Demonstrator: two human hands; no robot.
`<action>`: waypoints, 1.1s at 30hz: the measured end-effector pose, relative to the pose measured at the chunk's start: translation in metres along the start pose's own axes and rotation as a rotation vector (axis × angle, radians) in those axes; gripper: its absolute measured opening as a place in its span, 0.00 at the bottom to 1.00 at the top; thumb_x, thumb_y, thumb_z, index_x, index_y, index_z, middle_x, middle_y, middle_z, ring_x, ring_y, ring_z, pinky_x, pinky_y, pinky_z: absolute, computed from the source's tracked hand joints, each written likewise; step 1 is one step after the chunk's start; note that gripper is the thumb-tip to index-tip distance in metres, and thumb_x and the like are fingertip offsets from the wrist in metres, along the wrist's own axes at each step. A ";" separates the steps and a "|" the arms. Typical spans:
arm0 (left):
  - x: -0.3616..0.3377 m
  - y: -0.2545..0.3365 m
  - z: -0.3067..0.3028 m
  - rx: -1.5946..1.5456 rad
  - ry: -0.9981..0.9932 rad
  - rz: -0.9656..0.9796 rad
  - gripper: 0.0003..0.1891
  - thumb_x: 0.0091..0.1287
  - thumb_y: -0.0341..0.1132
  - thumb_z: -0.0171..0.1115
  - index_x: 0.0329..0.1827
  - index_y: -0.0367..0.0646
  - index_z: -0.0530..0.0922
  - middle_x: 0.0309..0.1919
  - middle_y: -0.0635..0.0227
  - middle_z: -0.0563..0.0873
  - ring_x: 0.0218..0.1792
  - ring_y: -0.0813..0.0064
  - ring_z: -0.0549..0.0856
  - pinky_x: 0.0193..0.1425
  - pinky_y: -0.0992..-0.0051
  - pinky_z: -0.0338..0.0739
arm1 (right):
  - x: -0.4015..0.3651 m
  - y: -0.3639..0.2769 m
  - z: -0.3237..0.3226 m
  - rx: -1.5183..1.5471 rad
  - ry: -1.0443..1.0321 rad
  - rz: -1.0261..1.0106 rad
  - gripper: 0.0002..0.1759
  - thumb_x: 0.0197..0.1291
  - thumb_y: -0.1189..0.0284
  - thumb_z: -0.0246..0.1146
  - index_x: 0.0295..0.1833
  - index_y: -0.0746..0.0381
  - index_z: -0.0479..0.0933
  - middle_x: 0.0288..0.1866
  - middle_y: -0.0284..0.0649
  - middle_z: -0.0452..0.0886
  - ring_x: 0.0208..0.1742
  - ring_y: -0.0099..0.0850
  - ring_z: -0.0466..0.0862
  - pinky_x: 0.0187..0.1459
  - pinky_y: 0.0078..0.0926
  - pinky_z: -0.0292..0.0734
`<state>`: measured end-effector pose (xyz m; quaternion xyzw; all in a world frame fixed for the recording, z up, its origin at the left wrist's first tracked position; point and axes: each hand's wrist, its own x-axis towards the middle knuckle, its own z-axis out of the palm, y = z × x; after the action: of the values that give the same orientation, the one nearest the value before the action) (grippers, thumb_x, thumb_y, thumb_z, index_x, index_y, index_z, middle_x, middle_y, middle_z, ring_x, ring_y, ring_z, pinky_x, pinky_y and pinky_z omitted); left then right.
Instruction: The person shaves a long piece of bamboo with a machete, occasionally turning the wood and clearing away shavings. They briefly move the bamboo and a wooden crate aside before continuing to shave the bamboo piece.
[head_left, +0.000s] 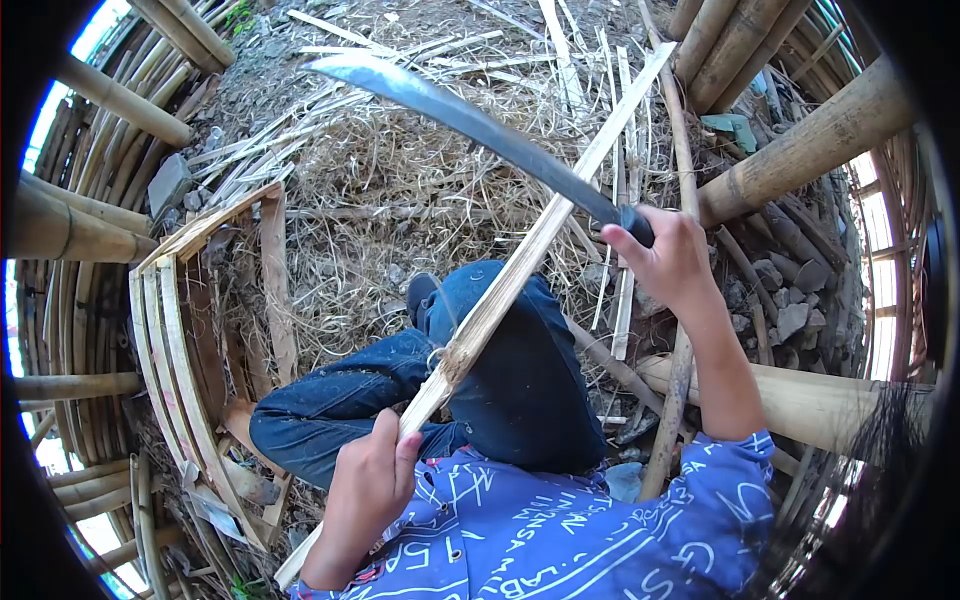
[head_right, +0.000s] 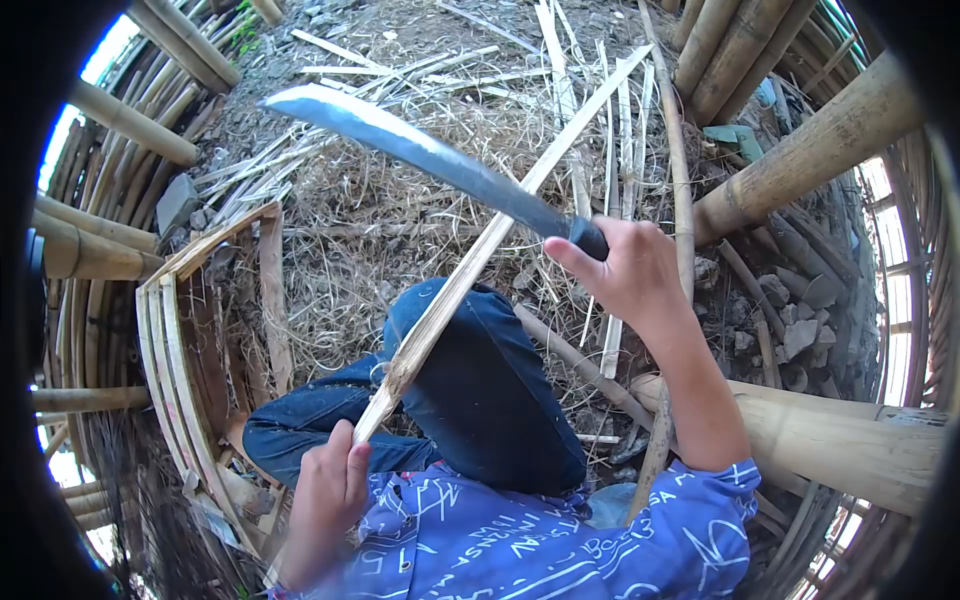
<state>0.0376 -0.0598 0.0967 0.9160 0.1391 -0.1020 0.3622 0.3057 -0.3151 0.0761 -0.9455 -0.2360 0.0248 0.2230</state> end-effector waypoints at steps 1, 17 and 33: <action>-0.004 0.002 -0.001 -0.004 -0.011 -0.045 0.13 0.74 0.37 0.53 0.34 0.37 0.66 0.18 0.47 0.75 0.23 0.41 0.78 0.26 0.51 0.68 | 0.004 0.004 -0.001 -0.018 0.013 0.009 0.41 0.57 0.28 0.52 0.23 0.58 0.77 0.14 0.37 0.76 0.21 0.37 0.82 0.28 0.35 0.77; -0.026 -0.013 -0.011 -0.031 -0.059 -0.143 0.14 0.74 0.38 0.51 0.33 0.37 0.66 0.18 0.46 0.74 0.24 0.39 0.77 0.27 0.52 0.67 | 0.055 0.052 -0.002 -0.051 0.139 0.097 0.46 0.54 0.24 0.48 0.23 0.60 0.79 0.18 0.42 0.79 0.28 0.42 0.85 0.33 0.40 0.77; -0.051 -0.034 -0.014 0.551 -0.206 -0.188 0.18 0.75 0.34 0.47 0.60 0.34 0.76 0.36 0.57 0.84 0.26 0.65 0.76 0.28 0.68 0.70 | 0.092 0.095 0.009 -0.134 0.174 0.149 0.47 0.53 0.22 0.44 0.22 0.59 0.77 0.19 0.40 0.79 0.29 0.39 0.85 0.34 0.39 0.77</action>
<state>-0.0202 -0.0352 0.0995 0.9477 0.1527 -0.2613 0.1014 0.4268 -0.3444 0.0328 -0.9717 -0.1460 -0.0564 0.1767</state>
